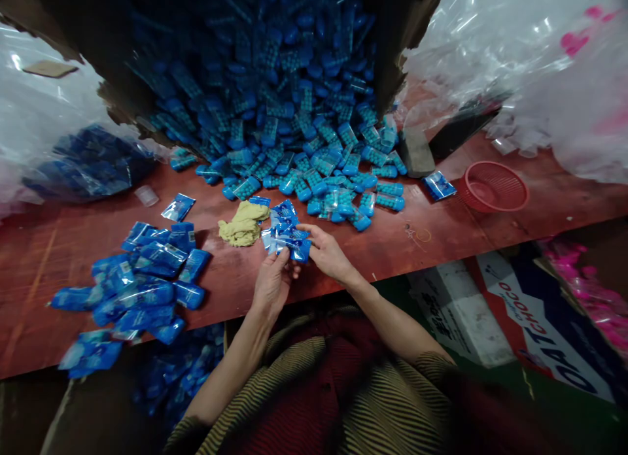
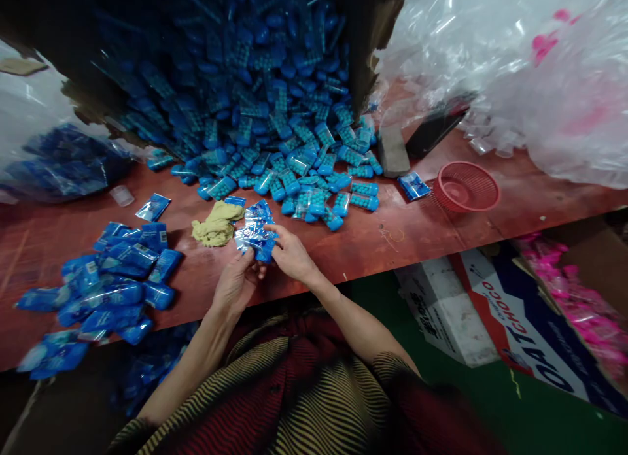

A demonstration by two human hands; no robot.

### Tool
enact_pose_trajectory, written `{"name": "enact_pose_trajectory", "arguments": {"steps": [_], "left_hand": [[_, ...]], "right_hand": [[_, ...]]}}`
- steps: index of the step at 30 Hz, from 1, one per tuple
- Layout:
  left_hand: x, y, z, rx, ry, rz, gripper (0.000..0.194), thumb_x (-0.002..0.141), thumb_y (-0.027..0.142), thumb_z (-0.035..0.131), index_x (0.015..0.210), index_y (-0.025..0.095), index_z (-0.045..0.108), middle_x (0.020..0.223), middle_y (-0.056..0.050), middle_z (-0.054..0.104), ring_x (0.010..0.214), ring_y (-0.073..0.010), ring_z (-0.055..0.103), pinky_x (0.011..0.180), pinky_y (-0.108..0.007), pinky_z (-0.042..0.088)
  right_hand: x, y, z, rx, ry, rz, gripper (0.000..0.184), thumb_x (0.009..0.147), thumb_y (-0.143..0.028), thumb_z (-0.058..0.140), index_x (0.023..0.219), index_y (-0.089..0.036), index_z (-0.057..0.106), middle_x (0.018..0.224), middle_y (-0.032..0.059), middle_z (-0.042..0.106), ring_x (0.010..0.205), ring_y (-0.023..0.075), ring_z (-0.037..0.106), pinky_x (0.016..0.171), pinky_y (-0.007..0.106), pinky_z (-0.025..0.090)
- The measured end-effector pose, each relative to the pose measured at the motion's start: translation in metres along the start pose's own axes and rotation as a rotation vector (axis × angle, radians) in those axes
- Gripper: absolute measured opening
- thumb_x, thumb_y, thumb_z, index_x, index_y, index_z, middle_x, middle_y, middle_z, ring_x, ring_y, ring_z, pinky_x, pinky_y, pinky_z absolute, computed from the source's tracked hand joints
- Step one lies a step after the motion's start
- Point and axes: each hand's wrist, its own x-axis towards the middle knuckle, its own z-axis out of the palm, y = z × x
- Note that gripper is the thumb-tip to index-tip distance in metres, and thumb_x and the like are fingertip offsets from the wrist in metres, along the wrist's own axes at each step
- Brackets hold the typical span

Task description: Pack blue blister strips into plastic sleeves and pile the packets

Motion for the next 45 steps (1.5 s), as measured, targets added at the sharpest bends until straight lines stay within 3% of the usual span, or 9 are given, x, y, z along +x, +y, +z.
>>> {"name": "enact_pose_trajectory", "arguments": {"steps": [3, 7, 10, 15, 20, 25, 28, 34, 45], "left_hand": [[0.001, 0.000, -0.001, -0.044, 0.044, -0.049, 0.032, 0.063, 0.035, 0.078, 0.069, 0.014, 0.054, 0.051, 0.002, 0.056, 0.043, -0.0077, 0.051, 0.039, -0.017, 0.037], [0.001, -0.001, -0.001, -0.114, 0.106, -0.115, 0.032, 0.068, 0.036, 0.075, 0.068, 0.017, 0.050, 0.049, 0.004, 0.053, 0.042, -0.0076, 0.050, 0.038, -0.016, 0.035], [0.001, -0.001, 0.000, -0.146, 0.133, -0.137, 0.029, 0.072, 0.035, 0.072, 0.068, 0.016, 0.050, 0.049, 0.004, 0.052, 0.042, -0.0069, 0.048, 0.038, -0.016, 0.035], [0.001, 0.001, -0.001, -0.193, 0.128, -0.164, 0.027, 0.080, 0.034, 0.064, 0.066, 0.016, 0.051, 0.049, 0.002, 0.052, 0.043, -0.0072, 0.048, 0.037, -0.015, 0.035], [0.005, -0.001, -0.003, -0.207, 0.130, -0.190, 0.029, 0.080, 0.036, 0.064, 0.063, 0.016, 0.051, 0.050, 0.002, 0.051, 0.044, -0.0071, 0.049, 0.039, -0.016, 0.037], [0.008, -0.003, -0.003, -0.195, 0.161, -0.169, 0.025, 0.081, 0.036, 0.062, 0.067, 0.017, 0.053, 0.050, 0.003, 0.051, 0.044, -0.0083, 0.051, 0.039, -0.016, 0.039], [0.010, -0.002, -0.005, -0.188, 0.173, -0.156, 0.026, 0.080, 0.039, 0.063, 0.069, 0.018, 0.053, 0.049, 0.003, 0.052, 0.044, -0.0085, 0.052, 0.040, -0.017, 0.040], [0.014, -0.004, -0.009, -0.179, 0.181, -0.134, 0.027, 0.080, 0.041, 0.063, 0.070, 0.017, 0.054, 0.049, 0.003, 0.054, 0.044, -0.0085, 0.053, 0.041, -0.017, 0.041], [0.008, -0.012, -0.003, -0.203, 0.117, -0.121, 0.023, 0.081, 0.035, 0.062, 0.071, 0.014, 0.059, 0.053, 0.001, 0.059, 0.045, -0.0079, 0.055, 0.043, -0.017, 0.044]], "right_hand": [[-0.002, -0.013, -0.020, -0.214, -0.070, -0.084, 0.038, 0.084, -0.027, 0.048, 0.121, -0.021, 0.054, 0.076, 0.0006, 0.062, 0.063, 0.0131, 0.056, 0.063, 0.028, 0.048], [0.014, -0.030, -0.057, -0.755, 0.448, -0.132, 0.048, 0.083, -0.040, 0.057, 0.125, -0.016, 0.052, 0.103, 0.0136, 0.060, 0.094, 0.0268, 0.057, 0.081, 0.041, 0.045], [0.035, -0.026, -0.069, -0.996, 0.542, -0.051, 0.058, 0.079, -0.048, 0.061, 0.124, -0.012, 0.053, 0.103, 0.0200, 0.059, 0.102, 0.0358, 0.054, 0.082, 0.047, 0.042], [0.047, -0.007, -0.072, -1.021, 0.501, 0.006, 0.050, 0.085, -0.043, 0.055, 0.127, -0.015, 0.052, 0.106, 0.0187, 0.059, 0.100, 0.0332, 0.056, 0.082, 0.046, 0.044], [0.028, -0.009, -0.080, -0.795, 0.525, -0.109, 0.042, 0.090, -0.039, 0.044, 0.125, -0.018, 0.055, 0.115, 0.0140, 0.059, 0.107, 0.0274, 0.054, 0.091, 0.044, 0.042], [-0.007, -0.027, -0.058, -0.565, 0.154, -0.310, 0.036, 0.088, -0.035, 0.050, 0.121, -0.024, 0.059, 0.108, 0.0051, 0.063, 0.098, 0.0188, 0.058, 0.090, 0.035, 0.044], [-0.020, -0.025, -0.047, -0.658, -0.014, -0.300, 0.033, 0.087, -0.032, 0.052, 0.119, -0.026, 0.060, 0.103, 0.0039, 0.064, 0.091, 0.0170, 0.059, 0.082, 0.031, 0.046], [-0.021, -0.007, -0.046, -1.194, 0.098, -0.233, 0.029, 0.087, -0.025, 0.055, 0.114, -0.024, 0.064, 0.112, 0.0121, 0.060, 0.099, 0.0272, 0.052, 0.082, 0.040, 0.039], [-0.020, -0.002, 0.002, -0.839, 0.110, -0.490, 0.024, 0.092, -0.028, 0.047, 0.094, -0.021, 0.071, 0.083, 0.0056, 0.057, 0.081, 0.0179, 0.049, 0.077, 0.032, 0.037]]}}
